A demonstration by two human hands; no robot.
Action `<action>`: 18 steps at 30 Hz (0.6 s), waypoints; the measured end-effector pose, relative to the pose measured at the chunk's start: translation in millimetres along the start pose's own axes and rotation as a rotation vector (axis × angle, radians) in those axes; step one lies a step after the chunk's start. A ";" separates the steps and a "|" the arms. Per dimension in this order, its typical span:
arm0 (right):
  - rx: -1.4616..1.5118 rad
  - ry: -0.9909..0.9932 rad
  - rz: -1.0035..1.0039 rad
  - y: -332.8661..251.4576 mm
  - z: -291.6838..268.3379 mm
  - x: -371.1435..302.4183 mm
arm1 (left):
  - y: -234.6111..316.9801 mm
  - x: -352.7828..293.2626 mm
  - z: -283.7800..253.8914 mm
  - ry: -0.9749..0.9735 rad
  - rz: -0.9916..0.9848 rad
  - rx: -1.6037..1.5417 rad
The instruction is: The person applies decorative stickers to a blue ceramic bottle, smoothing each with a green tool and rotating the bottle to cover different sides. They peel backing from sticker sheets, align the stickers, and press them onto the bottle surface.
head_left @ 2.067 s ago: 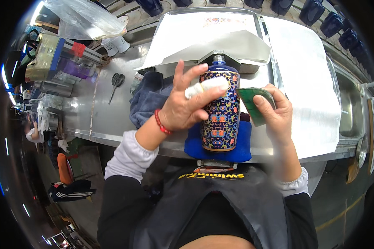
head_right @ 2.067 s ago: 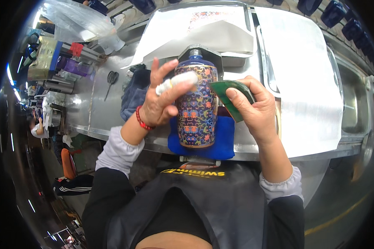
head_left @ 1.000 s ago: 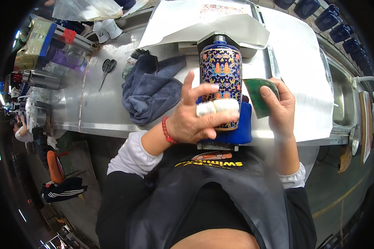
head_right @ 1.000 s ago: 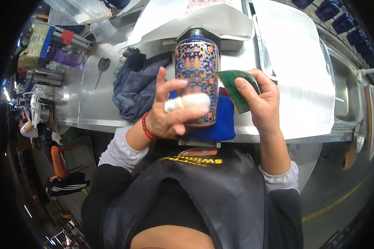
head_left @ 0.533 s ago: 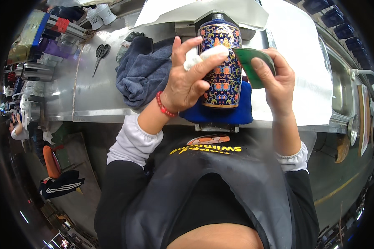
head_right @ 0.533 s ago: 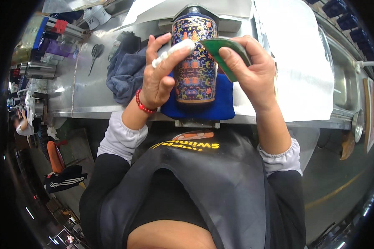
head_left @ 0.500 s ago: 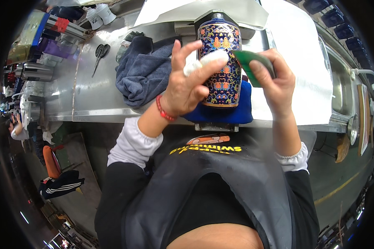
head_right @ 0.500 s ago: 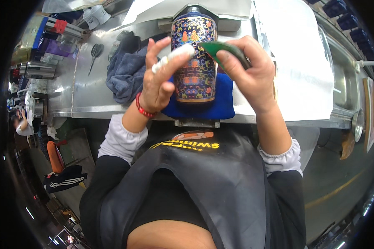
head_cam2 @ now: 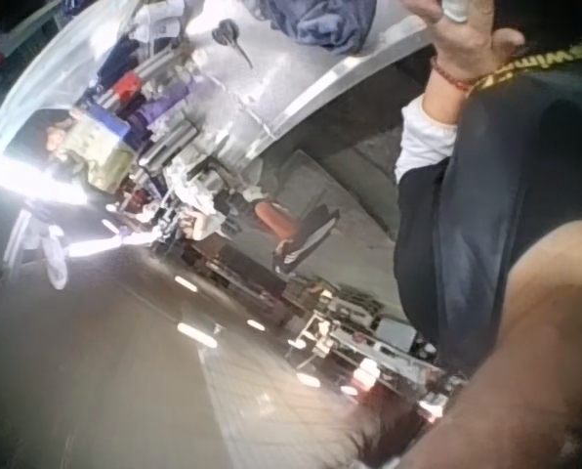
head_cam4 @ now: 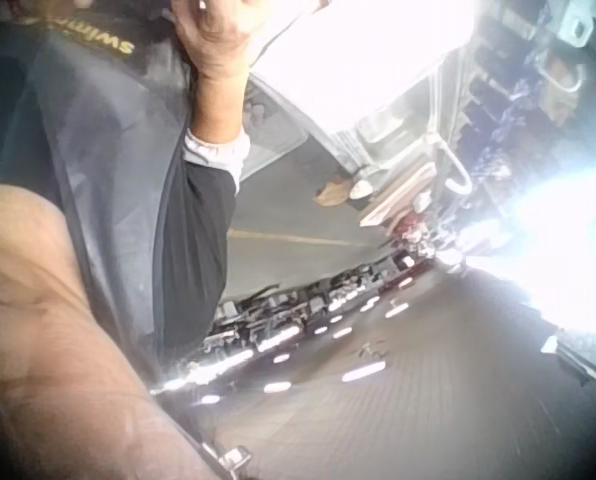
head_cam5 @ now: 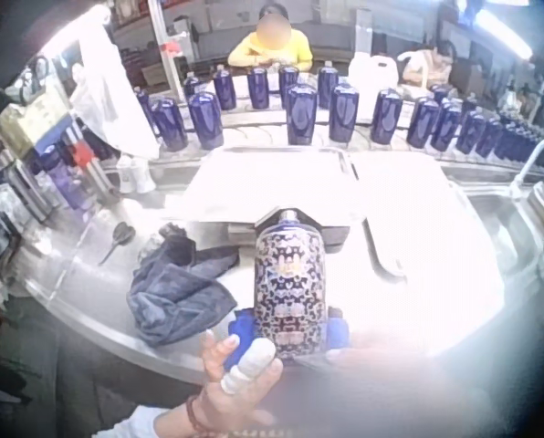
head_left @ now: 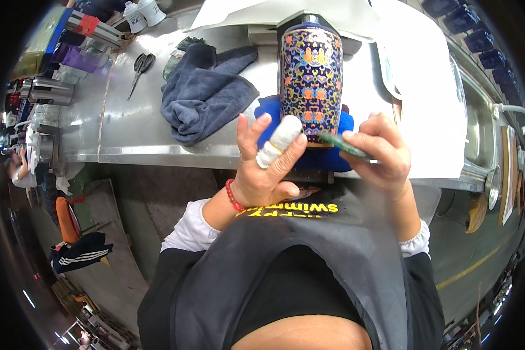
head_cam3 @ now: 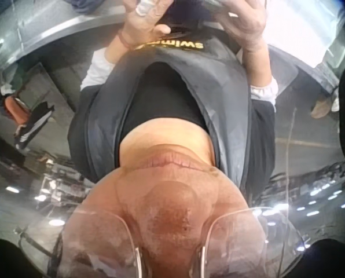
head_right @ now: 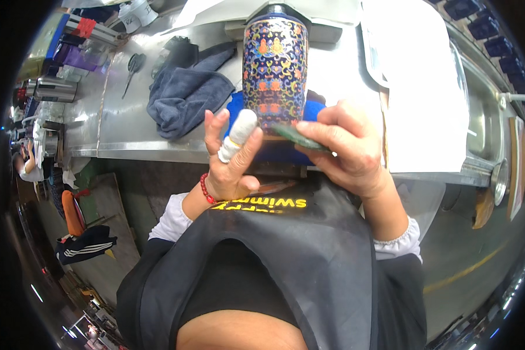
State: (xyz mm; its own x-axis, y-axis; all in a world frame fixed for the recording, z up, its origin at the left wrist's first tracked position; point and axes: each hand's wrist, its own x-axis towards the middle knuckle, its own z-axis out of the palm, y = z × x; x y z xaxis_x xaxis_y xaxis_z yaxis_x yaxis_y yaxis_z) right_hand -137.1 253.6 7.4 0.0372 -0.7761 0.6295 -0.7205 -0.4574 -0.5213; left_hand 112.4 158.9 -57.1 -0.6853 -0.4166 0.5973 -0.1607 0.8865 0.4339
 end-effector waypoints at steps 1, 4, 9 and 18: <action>0.006 -0.019 -0.018 0.2 0.7 0.6 | 0.2 0.9 -2.3 -0.042 0.044 0.043; 0.069 0.045 0.086 0.6 1.5 3.0 | -0.2 5.1 -4.0 -0.023 0.064 0.018; 0.070 0.086 0.157 3.1 0.8 3.1 | -1.4 0.7 0.1 0.068 -0.152 -0.046; 0.115 0.122 0.231 0.5 10.4 -6.1 | 12.3 -0.9 4.8 0.016 -0.001 0.139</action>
State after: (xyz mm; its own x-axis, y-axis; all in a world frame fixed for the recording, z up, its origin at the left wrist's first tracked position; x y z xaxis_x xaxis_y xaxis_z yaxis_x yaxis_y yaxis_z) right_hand -130.4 253.6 -2.7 -0.2076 -0.8105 0.5478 -0.6168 -0.3261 -0.7163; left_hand 107.7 171.2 -55.5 -0.6739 -0.4199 0.6079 -0.2592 0.9049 0.3377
